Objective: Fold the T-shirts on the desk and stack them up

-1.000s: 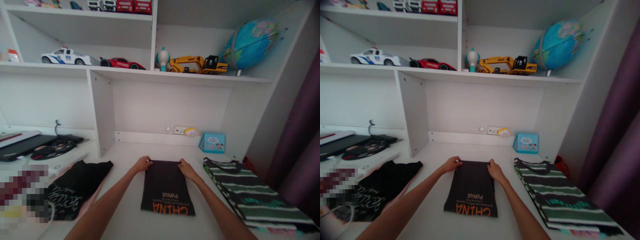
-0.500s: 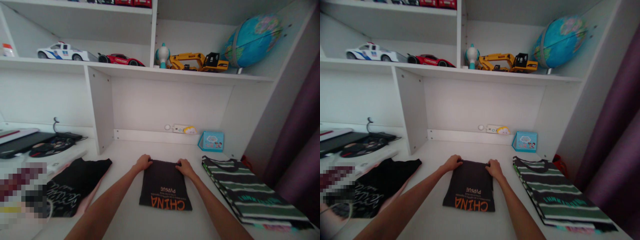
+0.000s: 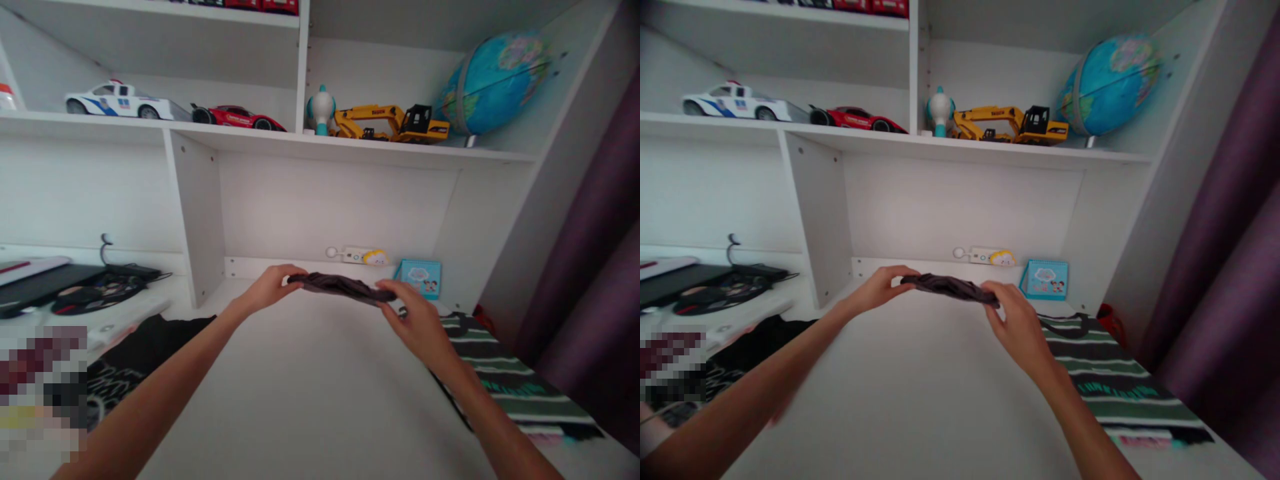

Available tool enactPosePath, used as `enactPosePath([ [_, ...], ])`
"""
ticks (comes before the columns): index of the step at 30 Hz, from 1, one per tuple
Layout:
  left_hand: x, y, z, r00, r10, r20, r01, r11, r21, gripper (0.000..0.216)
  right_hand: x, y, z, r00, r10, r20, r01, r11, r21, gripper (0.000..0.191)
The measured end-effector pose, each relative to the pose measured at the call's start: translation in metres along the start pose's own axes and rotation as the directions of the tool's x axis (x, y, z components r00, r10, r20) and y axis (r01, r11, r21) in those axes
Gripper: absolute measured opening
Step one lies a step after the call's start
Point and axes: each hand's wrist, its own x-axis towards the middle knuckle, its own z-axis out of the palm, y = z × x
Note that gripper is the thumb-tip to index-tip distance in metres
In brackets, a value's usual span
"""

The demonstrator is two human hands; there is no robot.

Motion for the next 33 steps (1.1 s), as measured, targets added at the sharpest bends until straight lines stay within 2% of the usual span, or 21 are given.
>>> enactPosePath([
  [2,-0.025,-0.003,0.016,0.991,-0.024,0.129,0.013,0.996,0.088,0.024,-0.033,-0.019,0.005,0.979,-0.038,0.199,0.044,0.999,-0.023,0.029],
  [3,-0.038,-0.006,0.026,0.976,-0.049,0.214,0.024,0.992,0.121,0.023,-0.05,-0.027,0.008,0.942,-0.043,0.333,0.045,0.999,0.003,0.032],
  [5,-0.065,-0.012,0.044,0.917,-0.108,0.384,0.045,0.984,0.171,0.024,-0.078,-0.037,0.014,0.818,-0.041,0.574,-0.019,0.995,0.098,0.035],
  [6,-0.075,-0.012,0.05,0.885,-0.136,0.445,0.056,0.981,0.188,0.028,-0.087,-0.037,0.017,0.76,-0.034,0.649,-0.079,0.987,0.143,0.034],
  [7,-0.083,-0.009,0.055,0.865,-0.155,0.477,0.068,0.978,0.195,0.032,-0.094,-0.033,0.02,0.729,-0.014,0.685,-0.144,0.975,0.172,0.031],
  [8,-0.089,-0.004,0.058,0.865,-0.165,0.474,0.082,0.978,0.192,0.036,-0.098,-0.025,0.024,0.73,0.025,0.683,-0.203,0.962,0.182,0.029],
  [9,-0.091,0.003,0.06,0.881,-0.162,0.444,0.093,0.98,0.173,0.04,-0.098,-0.015,0.028,0.755,0.076,0.651,-0.249,0.952,0.177,0.029],
  [12,-0.087,0.035,0.072,0.937,-0.088,0.337,0.063,0.995,0.083,0.041,-0.092,0.027,0.05,0.827,0.187,0.531,-0.291,0.949,0.119,0.034],
  [15,-0.08,0.062,0.098,0.926,-0.029,0.377,-0.001,0.997,0.079,0.044,-0.085,0.059,0.074,0.815,0.209,0.54,-0.268,0.963,0.032,0.036],
  [18,-0.079,0.068,0.122,0.898,-0.076,0.434,0.02,0.991,0.133,0.05,-0.085,0.064,0.084,0.798,0.182,0.575,-0.202,0.979,-0.029,0.036],
  [22,-0.081,0.05,0.125,0.911,-0.116,0.395,0.04,0.98,0.195,0.046,-0.097,0.037,0.075,0.795,0.205,0.571,-0.093,0.971,-0.219,0.033],
  [26,-0.077,0.025,0.115,0.915,-0.195,0.354,0.057,0.93,0.364,0.037,-0.121,-0.015,0.069,0.773,0.262,0.578,-0.075,0.942,-0.327,0.034],
  [28,-0.075,0.019,0.116,0.909,-0.225,0.35,0.055,0.899,0.435,0.032,-0.13,-0.045,0.067,0.74,0.226,0.634,-0.074,0.964,-0.257,0.036],
  [31,-0.078,0.021,0.125,0.916,-0.226,0.331,0.046,0.88,0.472,0.036,-0.127,-0.08,0.061,0.646,0.057,0.761,-0.087,0.996,-0.001,0.034],
  [33,-0.084,0.026,0.132,0.915,-0.248,0.319,0.075,0.88,0.468,0.046,-0.114,-0.088,0.056,0.64,-0.006,0.768,-0.135,0.984,0.12,0.032],
])
